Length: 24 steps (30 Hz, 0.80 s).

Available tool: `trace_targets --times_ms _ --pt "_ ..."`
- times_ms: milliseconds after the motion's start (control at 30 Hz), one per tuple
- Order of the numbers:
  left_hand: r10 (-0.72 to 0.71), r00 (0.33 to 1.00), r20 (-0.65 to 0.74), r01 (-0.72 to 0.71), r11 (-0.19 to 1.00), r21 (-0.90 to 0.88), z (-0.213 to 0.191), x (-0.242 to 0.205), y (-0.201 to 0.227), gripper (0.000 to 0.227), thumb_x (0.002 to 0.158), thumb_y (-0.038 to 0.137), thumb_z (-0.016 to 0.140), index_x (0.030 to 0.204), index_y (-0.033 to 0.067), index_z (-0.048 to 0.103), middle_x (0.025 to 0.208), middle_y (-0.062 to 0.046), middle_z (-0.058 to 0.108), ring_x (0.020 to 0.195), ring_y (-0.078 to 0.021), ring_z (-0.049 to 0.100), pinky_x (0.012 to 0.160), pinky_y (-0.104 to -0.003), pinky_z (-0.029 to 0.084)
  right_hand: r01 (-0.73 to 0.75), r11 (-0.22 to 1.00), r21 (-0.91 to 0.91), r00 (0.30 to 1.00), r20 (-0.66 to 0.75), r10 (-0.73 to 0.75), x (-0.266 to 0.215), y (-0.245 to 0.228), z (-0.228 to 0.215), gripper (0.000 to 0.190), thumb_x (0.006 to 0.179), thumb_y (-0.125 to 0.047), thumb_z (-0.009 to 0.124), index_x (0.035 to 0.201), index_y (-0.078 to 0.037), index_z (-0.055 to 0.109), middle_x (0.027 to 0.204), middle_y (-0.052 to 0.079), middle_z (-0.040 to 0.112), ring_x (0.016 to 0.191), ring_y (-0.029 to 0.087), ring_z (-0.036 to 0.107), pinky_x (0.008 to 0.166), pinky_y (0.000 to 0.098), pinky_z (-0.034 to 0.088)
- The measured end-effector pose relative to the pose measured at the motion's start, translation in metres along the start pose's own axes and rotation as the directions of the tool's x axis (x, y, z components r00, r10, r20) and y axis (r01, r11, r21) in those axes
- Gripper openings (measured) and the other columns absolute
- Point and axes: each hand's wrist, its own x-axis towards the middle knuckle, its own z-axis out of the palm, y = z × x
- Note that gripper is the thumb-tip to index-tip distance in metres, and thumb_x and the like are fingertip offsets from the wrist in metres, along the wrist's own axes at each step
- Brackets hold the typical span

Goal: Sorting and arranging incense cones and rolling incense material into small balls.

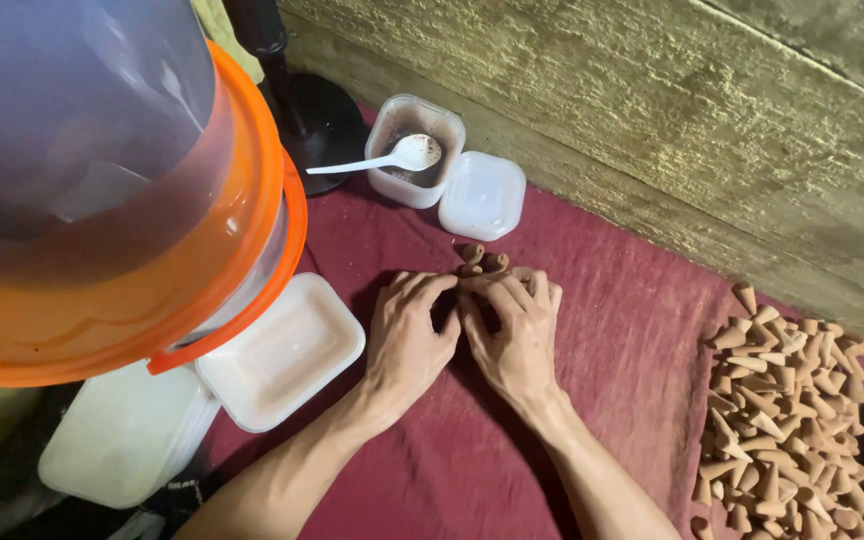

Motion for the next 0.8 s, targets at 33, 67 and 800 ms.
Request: trace_targets --times_ms 33,67,800 --pt "0.002 1.0 0.003 -0.002 1.0 0.002 0.0 0.0 0.0 0.034 0.077 0.012 0.074 0.11 0.0099 0.074 0.103 -0.008 0.073 0.103 -0.03 0.068 0.089 -0.042 0.052 -0.003 1.0 0.002 1.0 -0.002 0.003 -0.001 0.001 0.001 0.015 0.085 -0.018 0.078 0.1 -0.02 0.076 0.092 -0.004 0.071 0.098 0.023 0.061 0.086 0.0364 0.041" --pt "-0.005 1.0 0.017 0.005 1.0 -0.002 0.0 0.0 -0.001 0.033 0.077 0.012 0.074 0.11 0.0097 0.074 0.103 -0.009 0.073 0.103 -0.0302 0.067 0.088 -0.042 0.051 -0.001 1.0 0.005 1.0 -0.012 0.001 -0.002 0.002 0.001 0.015 0.085 -0.018 0.078 0.1 -0.02 0.076 0.092 -0.004 0.071 0.098 0.023 0.061 0.085 0.0366 0.04" --pt "0.217 0.964 -0.151 -0.238 0.961 -0.14 -0.014 -0.009 0.043 0.03 0.085 0.012 0.08 0.113 0.0112 0.071 0.105 -0.005 0.068 0.094 -0.0241 0.071 0.086 -0.037 0.059 -0.102 0.989 0.109 0.985 -0.125 0.115 -0.024 0.001 -0.076 0.014 0.089 -0.026 0.078 0.101 -0.02 0.075 0.097 -0.002 0.071 0.099 0.025 0.061 0.084 0.037 0.044"
